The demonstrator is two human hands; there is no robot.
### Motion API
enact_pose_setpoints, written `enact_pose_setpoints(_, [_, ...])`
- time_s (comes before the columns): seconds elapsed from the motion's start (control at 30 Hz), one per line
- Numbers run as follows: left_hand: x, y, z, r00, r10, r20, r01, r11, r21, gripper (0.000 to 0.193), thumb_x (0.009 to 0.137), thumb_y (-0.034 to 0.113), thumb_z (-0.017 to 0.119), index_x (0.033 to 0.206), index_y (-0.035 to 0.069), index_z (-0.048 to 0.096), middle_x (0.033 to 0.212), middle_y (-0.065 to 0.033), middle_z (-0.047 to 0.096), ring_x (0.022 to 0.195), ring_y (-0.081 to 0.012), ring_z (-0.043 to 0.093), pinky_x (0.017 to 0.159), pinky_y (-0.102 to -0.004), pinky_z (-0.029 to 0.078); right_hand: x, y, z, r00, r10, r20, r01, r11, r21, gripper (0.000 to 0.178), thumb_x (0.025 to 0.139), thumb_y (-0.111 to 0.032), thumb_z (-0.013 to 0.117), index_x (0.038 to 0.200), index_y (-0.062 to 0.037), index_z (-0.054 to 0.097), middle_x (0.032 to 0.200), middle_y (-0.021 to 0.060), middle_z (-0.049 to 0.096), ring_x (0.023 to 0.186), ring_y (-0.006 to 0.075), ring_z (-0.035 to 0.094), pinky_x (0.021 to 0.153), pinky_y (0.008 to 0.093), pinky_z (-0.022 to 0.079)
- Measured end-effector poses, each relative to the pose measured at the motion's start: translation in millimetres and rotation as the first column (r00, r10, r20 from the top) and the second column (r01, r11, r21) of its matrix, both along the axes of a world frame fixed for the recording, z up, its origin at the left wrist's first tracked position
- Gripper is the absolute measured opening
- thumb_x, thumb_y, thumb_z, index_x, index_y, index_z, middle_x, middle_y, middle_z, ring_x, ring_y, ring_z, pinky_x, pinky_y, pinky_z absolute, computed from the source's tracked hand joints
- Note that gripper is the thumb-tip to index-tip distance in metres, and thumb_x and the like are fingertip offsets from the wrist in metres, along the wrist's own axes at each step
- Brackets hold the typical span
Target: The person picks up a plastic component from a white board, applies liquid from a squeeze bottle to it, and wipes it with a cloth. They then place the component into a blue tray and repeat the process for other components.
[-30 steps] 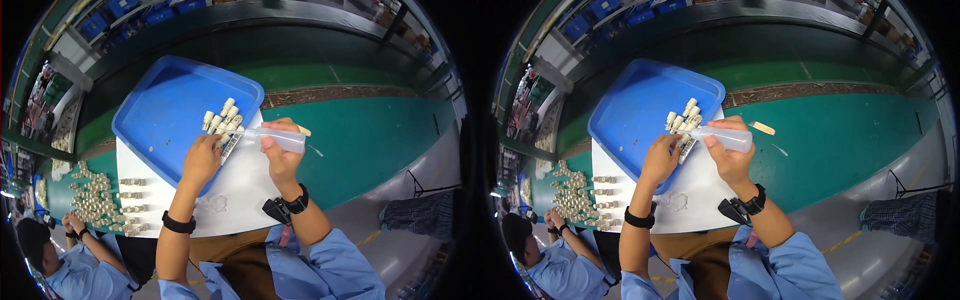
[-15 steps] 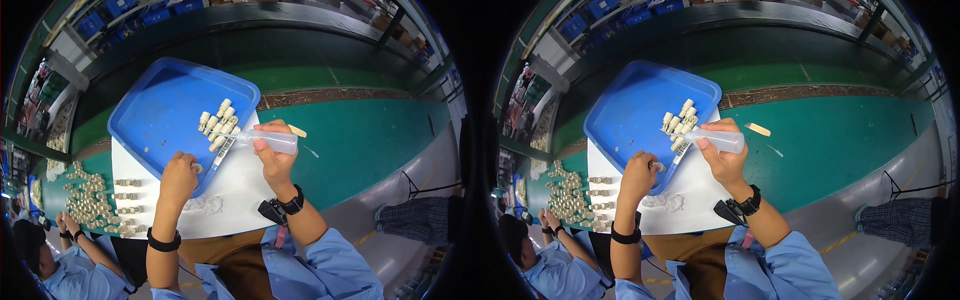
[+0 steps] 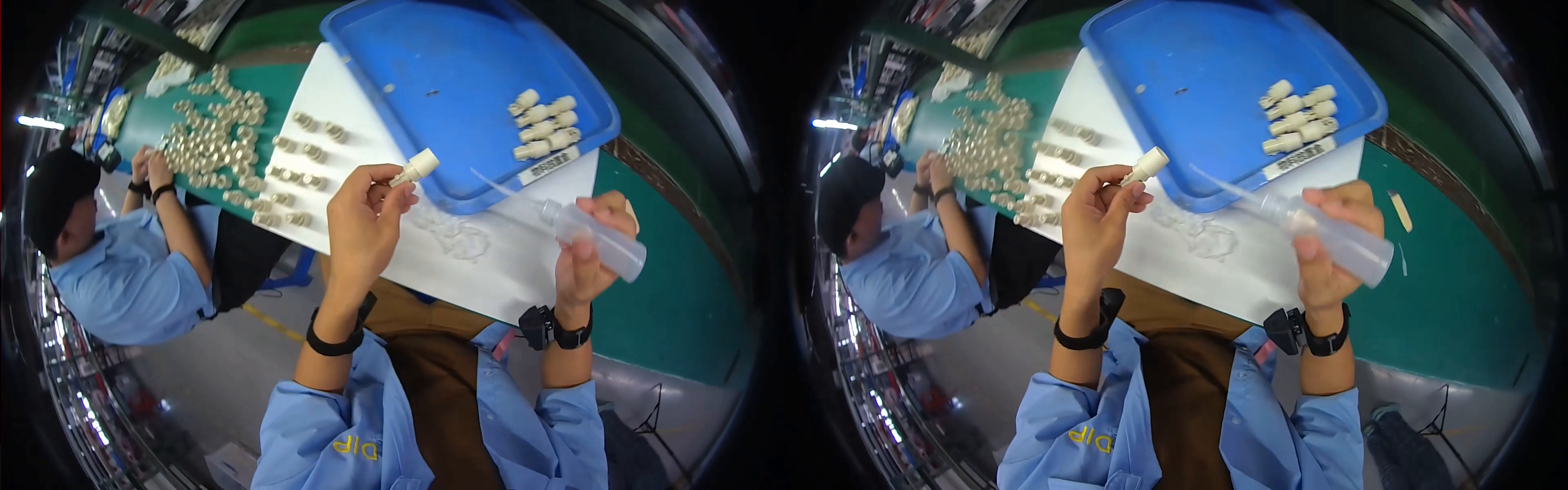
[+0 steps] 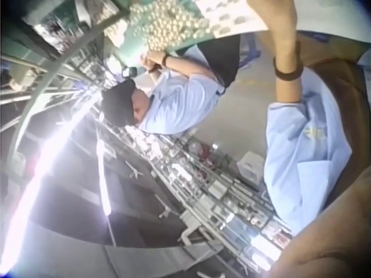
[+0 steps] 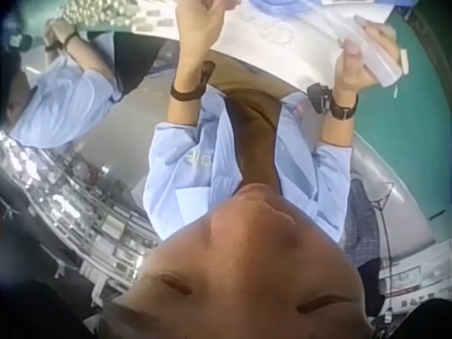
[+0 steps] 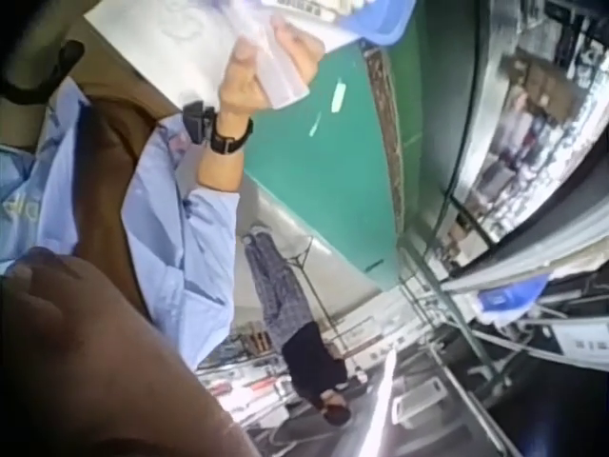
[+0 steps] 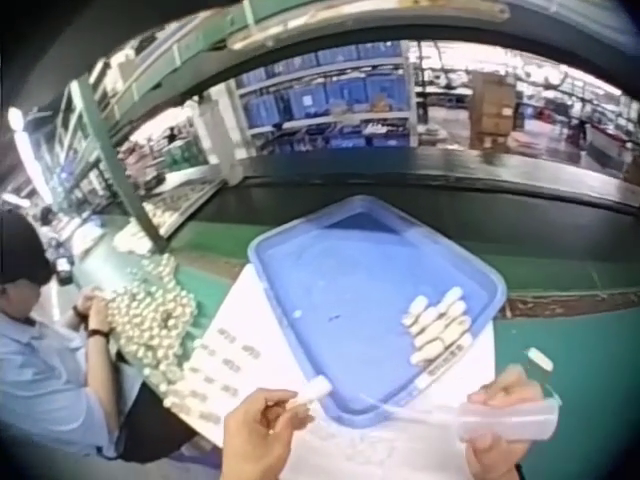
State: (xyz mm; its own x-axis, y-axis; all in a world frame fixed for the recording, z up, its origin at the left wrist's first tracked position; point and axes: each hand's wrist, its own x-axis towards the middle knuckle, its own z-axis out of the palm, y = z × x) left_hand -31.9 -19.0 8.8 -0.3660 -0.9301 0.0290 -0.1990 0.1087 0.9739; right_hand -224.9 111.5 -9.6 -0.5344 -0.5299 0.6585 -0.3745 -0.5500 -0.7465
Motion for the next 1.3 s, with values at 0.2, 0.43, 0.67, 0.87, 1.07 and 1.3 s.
enact_pose_setpoints(0.2, [12, 18, -24, 0.972, 0.138, -0.189, -0.130, 0.990, 0.051, 0.015, 0.078, -0.006, 0.061, 0.091, -0.003, 0.055, 0.082, -0.0105, 0.060, 0.064, -0.0151, 0.062, 0.059, -0.0222, 0.050, 31, -3, 4, 0.978, 0.097, -0.184, -0.096, 0.995, 0.011, 0.033, 0.070, -0.017, 0.070, 0.094, -0.0038, 0.051, 0.091, 0.0148, 0.055, 0.069, 0.0157, 0.052, 0.059, 0.0260, 0.046])
enact_pose_setpoints(0.43, [11, 28, -32, 0.993, 0.096, 0.073, -0.055, 0.900, -0.432, 0.021, 0.076, -0.008, 0.063, 0.095, -0.003, 0.054, 0.083, -0.0102, 0.058, 0.072, -0.0144, 0.062, 0.065, -0.0226, 0.051, 37, -4, 2, 0.943, 0.125, -0.307, -0.104, 0.991, 0.082, 0.033, 0.066, -0.013, 0.073, 0.090, -0.0047, 0.052, 0.090, 0.0137, 0.059, 0.063, 0.0160, 0.053, 0.054, 0.0247, 0.045])
enact_pose_setpoints(0.67, [4, 28, -39, 0.996, 0.092, 0.012, -0.069, 0.821, -0.567, 0.024, 0.072, -0.012, 0.065, 0.092, -0.002, 0.056, 0.084, -0.0120, 0.058, 0.070, -0.0167, 0.061, 0.060, -0.0238, 0.053, 34, -4, 2, 0.940, 0.053, -0.338, -0.034, 0.997, 0.063, 0.034, 0.063, -0.013, 0.075, 0.089, -0.0048, 0.054, 0.087, 0.0136, 0.062, 0.062, 0.0157, 0.053, 0.052, 0.0240, 0.044])
enact_pose_setpoints(0.87, [4, 29, -41, 0.994, 0.100, 0.047, -0.045, 0.751, -0.658, 0.026, 0.069, -0.013, 0.065, 0.091, -0.002, 0.056, 0.085, -0.0134, 0.058, 0.071, -0.0181, 0.062, 0.058, -0.0240, 0.053, 34, -5, 4, 0.933, 0.050, -0.357, -0.024, 0.997, 0.076, 0.034, 0.064, -0.013, 0.075, 0.089, -0.0048, 0.054, 0.085, 0.0134, 0.063, 0.063, 0.0163, 0.055, 0.051, 0.0238, 0.044])
enact_pose_setpoints(1.07, [1, 29, -43, 0.993, 0.116, 0.001, -0.089, 0.764, -0.639, 0.025, 0.069, -0.011, 0.066, 0.090, -0.002, 0.056, 0.082, -0.0130, 0.058, 0.068, -0.0204, 0.062, 0.056, -0.0252, 0.053, 34, -5, 7, 0.923, 0.045, -0.383, -0.008, 0.995, 0.097, 0.033, 0.065, -0.012, 0.075, 0.090, -0.0046, 0.054, 0.084, 0.0134, 0.063, 0.066, 0.0173, 0.057, 0.051, 0.0231, 0.045])
enact_pose_setpoints(1.3, [2, 31, -41, 0.990, 0.090, -0.107, -0.128, 0.886, -0.445, 0.020, 0.073, -0.008, 0.066, 0.089, -0.003, 0.056, 0.081, -0.0118, 0.058, 0.069, -0.0178, 0.063, 0.058, -0.0240, 0.053, 33, -5, 9, 0.917, 0.051, -0.396, -0.008, 0.994, 0.108, 0.034, 0.065, -0.012, 0.075, 0.090, -0.0043, 0.054, 0.084, 0.0136, 0.062, 0.066, 0.0174, 0.058, 0.051, 0.0232, 0.046])
